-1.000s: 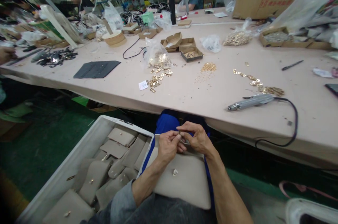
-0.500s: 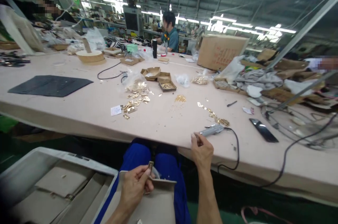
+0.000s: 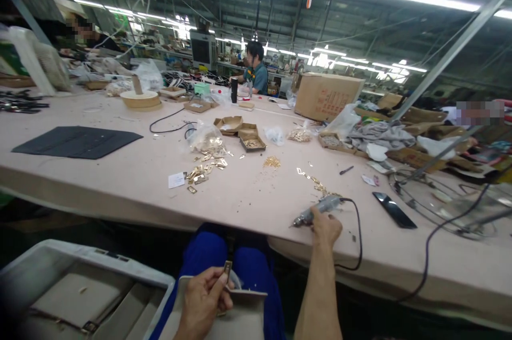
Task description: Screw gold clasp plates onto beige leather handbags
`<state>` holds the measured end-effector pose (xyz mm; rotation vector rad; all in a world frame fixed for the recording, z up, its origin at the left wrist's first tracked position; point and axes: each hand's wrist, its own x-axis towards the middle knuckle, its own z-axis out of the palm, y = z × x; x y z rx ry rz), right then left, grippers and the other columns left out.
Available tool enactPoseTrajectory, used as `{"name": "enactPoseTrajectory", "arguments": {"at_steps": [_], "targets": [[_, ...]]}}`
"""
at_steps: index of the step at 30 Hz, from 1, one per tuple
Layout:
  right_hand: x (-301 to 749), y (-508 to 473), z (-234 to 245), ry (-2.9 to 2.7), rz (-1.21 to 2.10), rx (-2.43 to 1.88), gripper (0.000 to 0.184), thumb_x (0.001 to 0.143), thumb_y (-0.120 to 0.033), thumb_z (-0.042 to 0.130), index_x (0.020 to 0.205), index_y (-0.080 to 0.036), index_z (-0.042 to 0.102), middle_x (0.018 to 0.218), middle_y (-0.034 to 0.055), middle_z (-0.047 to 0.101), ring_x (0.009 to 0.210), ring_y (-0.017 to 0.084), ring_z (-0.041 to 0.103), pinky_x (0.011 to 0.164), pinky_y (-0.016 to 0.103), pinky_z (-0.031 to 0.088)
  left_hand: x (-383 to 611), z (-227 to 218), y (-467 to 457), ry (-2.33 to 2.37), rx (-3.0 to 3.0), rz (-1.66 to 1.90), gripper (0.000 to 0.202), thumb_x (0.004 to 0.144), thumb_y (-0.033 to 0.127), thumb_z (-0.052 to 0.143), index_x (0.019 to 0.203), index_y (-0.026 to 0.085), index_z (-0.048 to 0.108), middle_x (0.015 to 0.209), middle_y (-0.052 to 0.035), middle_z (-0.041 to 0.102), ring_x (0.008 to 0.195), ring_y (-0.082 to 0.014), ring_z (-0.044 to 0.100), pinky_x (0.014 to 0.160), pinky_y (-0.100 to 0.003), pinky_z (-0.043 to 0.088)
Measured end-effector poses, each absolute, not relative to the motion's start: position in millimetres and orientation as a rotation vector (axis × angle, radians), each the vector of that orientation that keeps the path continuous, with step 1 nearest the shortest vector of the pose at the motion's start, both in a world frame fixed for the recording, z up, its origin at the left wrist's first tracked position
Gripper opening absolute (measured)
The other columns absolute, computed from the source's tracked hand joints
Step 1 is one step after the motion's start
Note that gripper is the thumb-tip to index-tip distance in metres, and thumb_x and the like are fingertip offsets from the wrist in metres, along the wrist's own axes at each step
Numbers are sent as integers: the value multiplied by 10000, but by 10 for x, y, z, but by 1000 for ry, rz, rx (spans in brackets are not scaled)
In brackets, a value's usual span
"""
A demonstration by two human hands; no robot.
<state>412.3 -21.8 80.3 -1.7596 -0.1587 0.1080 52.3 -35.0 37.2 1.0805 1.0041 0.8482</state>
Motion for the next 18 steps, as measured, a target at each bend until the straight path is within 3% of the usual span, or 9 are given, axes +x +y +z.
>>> {"name": "enactPoseTrajectory", "arguments": {"at_steps": [3, 6, 8, 12, 18], "targets": [[4116, -273, 808, -158, 226, -1460, 379, 646, -472, 764, 836, -197, 584, 657, -7, 584, 608, 207, 611, 528, 354, 553, 521, 388, -342, 1007, 1079, 847, 452, 847, 590, 709, 755, 148, 714, 484, -45, 670, 382, -135, 595, 414, -180, 426], [4074, -301, 881, -196, 455, -993, 317, 694, -365, 743, 930, -190, 624, 740, -33, 594, 696, 159, 634, 717, 366, 621, 512, 390, -326, 968, 1091, 816, 454, 844, 594, 710, 755, 149, 714, 486, -40, 665, 390, -140, 608, 418, -185, 440], [4058, -272, 928, -181, 554, -829, 299, 714, -305, 755, 957, -187, 627, 805, -27, 617, 709, 132, 635, 766, 352, 621, 512, 385, -325, 958, 1087, 807, 456, 831, 600, 720, 761, 149, 715, 504, -42, 674, 393, -146, 613, 412, -193, 444], [4116, -19, 998, -169, 543, -775, 289, 746, -286, 782, 885, -201, 543, 794, -53, 598, 573, 70, 542, 636, 265, 567, 528, 363, -345, 998, 1048, 871, 448, 816, 595, 733, 796, 148, 722, 671, -78, 757, 384, -129, 609, 385, -189, 429], [4414, 785, 1124, -161, 465, -773, 432, 829, -453, 770, 836, -227, 403, 713, -107, 535, 485, 48, 466, 565, 229, 503, 533, 283, -320, 997, 1066, 895, 511, 767, 668, 753, 775, 158, 731, 662, -75, 749, 360, -132, 606, 361, -184, 420]]}}
